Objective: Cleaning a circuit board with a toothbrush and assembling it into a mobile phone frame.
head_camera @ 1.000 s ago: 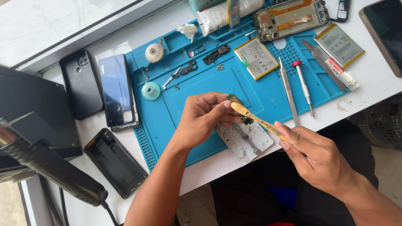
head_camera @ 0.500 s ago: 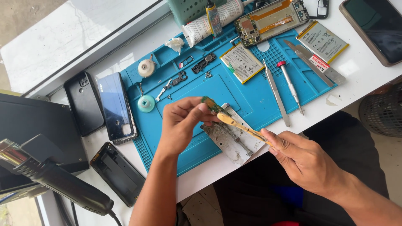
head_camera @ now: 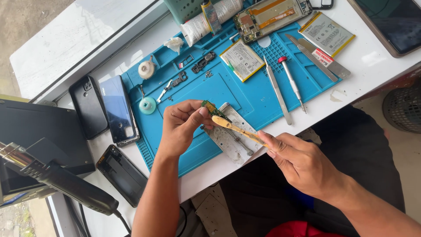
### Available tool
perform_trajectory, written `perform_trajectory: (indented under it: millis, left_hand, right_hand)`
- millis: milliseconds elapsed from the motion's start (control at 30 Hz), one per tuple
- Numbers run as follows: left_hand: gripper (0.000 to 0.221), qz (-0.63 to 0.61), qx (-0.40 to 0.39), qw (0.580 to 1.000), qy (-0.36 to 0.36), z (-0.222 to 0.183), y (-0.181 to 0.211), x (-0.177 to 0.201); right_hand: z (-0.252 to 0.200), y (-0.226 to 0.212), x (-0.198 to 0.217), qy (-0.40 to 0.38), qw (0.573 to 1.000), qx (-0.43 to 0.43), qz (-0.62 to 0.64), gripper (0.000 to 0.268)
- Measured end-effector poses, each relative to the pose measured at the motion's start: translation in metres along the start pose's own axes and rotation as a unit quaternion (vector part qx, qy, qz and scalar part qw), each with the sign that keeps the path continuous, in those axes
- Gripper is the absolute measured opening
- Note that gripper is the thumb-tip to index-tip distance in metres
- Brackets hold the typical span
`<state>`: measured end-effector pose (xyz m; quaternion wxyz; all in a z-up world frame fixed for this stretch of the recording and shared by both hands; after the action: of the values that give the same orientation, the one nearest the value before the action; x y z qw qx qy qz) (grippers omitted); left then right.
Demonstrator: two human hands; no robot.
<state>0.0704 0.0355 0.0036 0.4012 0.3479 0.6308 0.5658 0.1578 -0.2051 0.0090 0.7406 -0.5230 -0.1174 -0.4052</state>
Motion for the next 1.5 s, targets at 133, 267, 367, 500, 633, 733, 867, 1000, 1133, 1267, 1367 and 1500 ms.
perform_trajectory:
  millis: [133,267,367,500,633,733,867,1000,1133,1267,1367,1500]
  left_hand:
    - [0.021,0.060,0.008,0.997,-0.043,0.001,0.002,-0.017]
    - [0.024,0.044,-0.004,0.999,-0.025,0.001,0.002,-0.011]
    - [0.024,0.023,-0.006,1.000,-0.016,0.000,0.001,-0.011]
    - [0.028,0.059,0.010,0.996,-0.067,-0.001,0.002,-0.030]
    - [0.021,0.022,-0.015,1.000,0.009,0.001,-0.005,-0.004]
    - [0.024,0.034,-0.015,0.999,-0.011,0.000,-0.002,-0.010]
    - [0.031,0.053,0.016,0.997,-0.060,-0.001,-0.005,-0.030]
    - [0.023,0.019,-0.041,0.998,0.037,0.001,-0.001,-0.012]
    - [0.026,0.001,-0.034,0.999,0.003,0.001,-0.005,-0.017]
    - [0.027,-0.022,-0.015,1.000,-0.013,-0.002,-0.003,-0.022]
    - [0.028,-0.022,-0.022,1.000,-0.001,0.000,-0.006,-0.015]
    - [0.030,-0.028,-0.026,0.999,0.005,0.001,-0.008,-0.012]
  right_hand:
    - [-0.005,0.003,-0.002,0.001,1.000,-0.019,-0.005,0.064]
    - [-0.010,0.002,0.001,0.013,0.999,-0.034,-0.014,0.061]
    - [-0.014,0.003,0.001,0.008,0.999,-0.037,-0.009,0.064]
    - [-0.015,0.001,0.002,0.016,0.999,-0.035,0.013,0.064]
    - [-0.016,-0.003,0.002,0.021,0.999,-0.031,0.024,0.065]
    - [-0.016,-0.006,0.000,0.020,0.999,-0.034,0.032,0.064]
    - [-0.013,-0.007,-0.002,0.020,0.999,-0.040,0.023,0.061]
    - [-0.012,-0.010,-0.001,0.028,0.999,-0.036,-0.003,0.057]
    - [-0.003,-0.019,0.001,0.038,0.999,-0.025,-0.009,0.046]
    - [0.000,-0.020,-0.002,0.046,0.998,-0.003,-0.041,0.044]
    - [0.001,-0.021,-0.002,0.047,0.998,0.001,-0.041,0.046]
    - [-0.001,-0.022,0.005,0.072,0.997,-0.018,-0.025,0.045]
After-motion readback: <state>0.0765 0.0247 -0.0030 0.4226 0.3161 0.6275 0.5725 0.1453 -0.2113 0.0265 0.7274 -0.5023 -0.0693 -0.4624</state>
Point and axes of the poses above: each hand's wrist, its own z-axis towards the middle knuckle, its own x-axis out of the back of the hand, y = z × x, the point moved 8 cm from there along z, towards the middle knuckle, and after that the axes turned 4 degrees about x, right-handed, at the moved point
